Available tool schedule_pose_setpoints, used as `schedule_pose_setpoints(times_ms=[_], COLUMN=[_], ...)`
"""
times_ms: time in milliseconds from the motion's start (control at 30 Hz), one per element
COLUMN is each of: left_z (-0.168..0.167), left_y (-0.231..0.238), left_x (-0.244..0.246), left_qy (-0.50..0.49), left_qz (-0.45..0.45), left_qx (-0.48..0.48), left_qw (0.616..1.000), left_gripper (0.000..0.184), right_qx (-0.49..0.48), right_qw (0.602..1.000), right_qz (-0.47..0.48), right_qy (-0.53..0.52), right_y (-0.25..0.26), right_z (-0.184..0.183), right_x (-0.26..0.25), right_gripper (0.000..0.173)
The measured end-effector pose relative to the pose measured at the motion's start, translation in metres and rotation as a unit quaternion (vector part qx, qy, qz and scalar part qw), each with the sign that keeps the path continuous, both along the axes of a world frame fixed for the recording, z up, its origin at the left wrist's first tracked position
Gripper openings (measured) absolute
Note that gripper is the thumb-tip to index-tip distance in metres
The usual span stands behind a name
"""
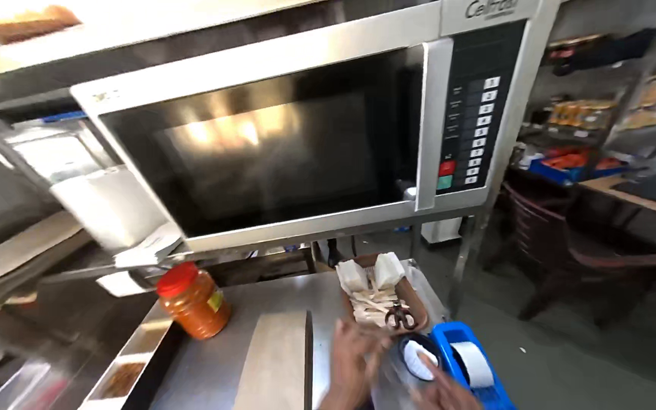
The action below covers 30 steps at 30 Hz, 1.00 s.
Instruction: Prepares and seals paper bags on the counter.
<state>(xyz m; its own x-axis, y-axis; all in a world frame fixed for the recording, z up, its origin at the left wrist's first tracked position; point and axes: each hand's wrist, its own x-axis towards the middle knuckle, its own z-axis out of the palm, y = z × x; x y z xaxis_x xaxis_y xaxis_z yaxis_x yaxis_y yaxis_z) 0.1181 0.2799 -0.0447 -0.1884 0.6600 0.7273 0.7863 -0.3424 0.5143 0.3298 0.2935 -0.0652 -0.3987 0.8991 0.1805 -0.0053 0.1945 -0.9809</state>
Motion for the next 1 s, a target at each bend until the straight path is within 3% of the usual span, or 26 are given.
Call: schedule_pose_setpoints(times_ms=[100, 200, 267, 333, 433, 500, 567, 600, 667, 733, 800, 867, 1000], left_z=[0.077, 0.113, 0.118, 0.117, 0.110, 0.090, 0.038, -0.002, -0.085, -0.140, -0.158, -0.167, -0.185], left_y=[0.023, 0.046, 0.061, 0.068, 0.042, -0.008, -0.076, -0.112, -0.165, -0.194, -0.201, -0.198, -0.203], left_x=[-0.086, -0.138, -0.157, -0.163, -0.164, -0.175, -0.202, -0.219, -0.250, -0.260, -0.265, -0.273, -0.276], left_qy=[0.122, 0.190, 0.223, 0.243, 0.210, 0.145, 0.047, -0.023, -0.173, -0.286, -0.291, -0.264, -0.199], left_qz=[0.145, 0.240, 0.304, 0.331, 0.282, 0.233, 0.243, 0.261, 0.262, 0.221, 0.180, 0.143, 0.160], left_qx=[0.094, 0.114, 0.125, 0.152, 0.145, 0.090, -0.044, -0.147, -0.359, -0.479, -0.519, -0.530, -0.535], left_qw=[0.977, 0.945, 0.918, 0.899, 0.925, 0.957, 0.968, 0.954, 0.879, 0.800, 0.783, 0.793, 0.805], left_gripper=[0.025, 0.027, 0.026, 0.027, 0.035, 0.041, 0.039, 0.044, 0.067, 0.062, 0.043, 0.040, 0.036], right_qx=[0.113, 0.069, 0.021, -0.010, -0.057, -0.078, -0.102, -0.116, -0.166, -0.209, -0.226, -0.229, -0.158], right_qw=[0.988, 0.983, 0.980, 0.988, 0.997, 0.992, 0.981, 0.971, 0.945, 0.927, 0.925, 0.923, 0.894], right_qz=[-0.037, -0.039, -0.050, -0.067, -0.058, -0.061, -0.052, -0.037, -0.005, -0.010, -0.033, -0.047, -0.059], right_qy=[0.101, 0.169, 0.189, 0.142, -0.013, -0.078, -0.154, -0.204, -0.283, -0.310, -0.304, -0.307, -0.414], right_y=[0.040, 0.068, 0.084, 0.100, 0.100, 0.068, 0.014, -0.014, -0.059, -0.088, -0.102, -0.101, -0.099], right_z=[0.063, 0.089, 0.087, 0.072, 0.031, -0.010, -0.053, -0.073, -0.110, -0.146, -0.167, -0.170, -0.176], right_x=[-0.101, -0.176, -0.211, -0.232, -0.236, -0.230, -0.226, -0.225, -0.229, -0.237, -0.242, -0.245, -0.248], right_gripper=[0.055, 0.046, 0.046, 0.050, 0.057, 0.040, 0.031, 0.035, 0.050, 0.048, 0.031, 0.022, 0.028])
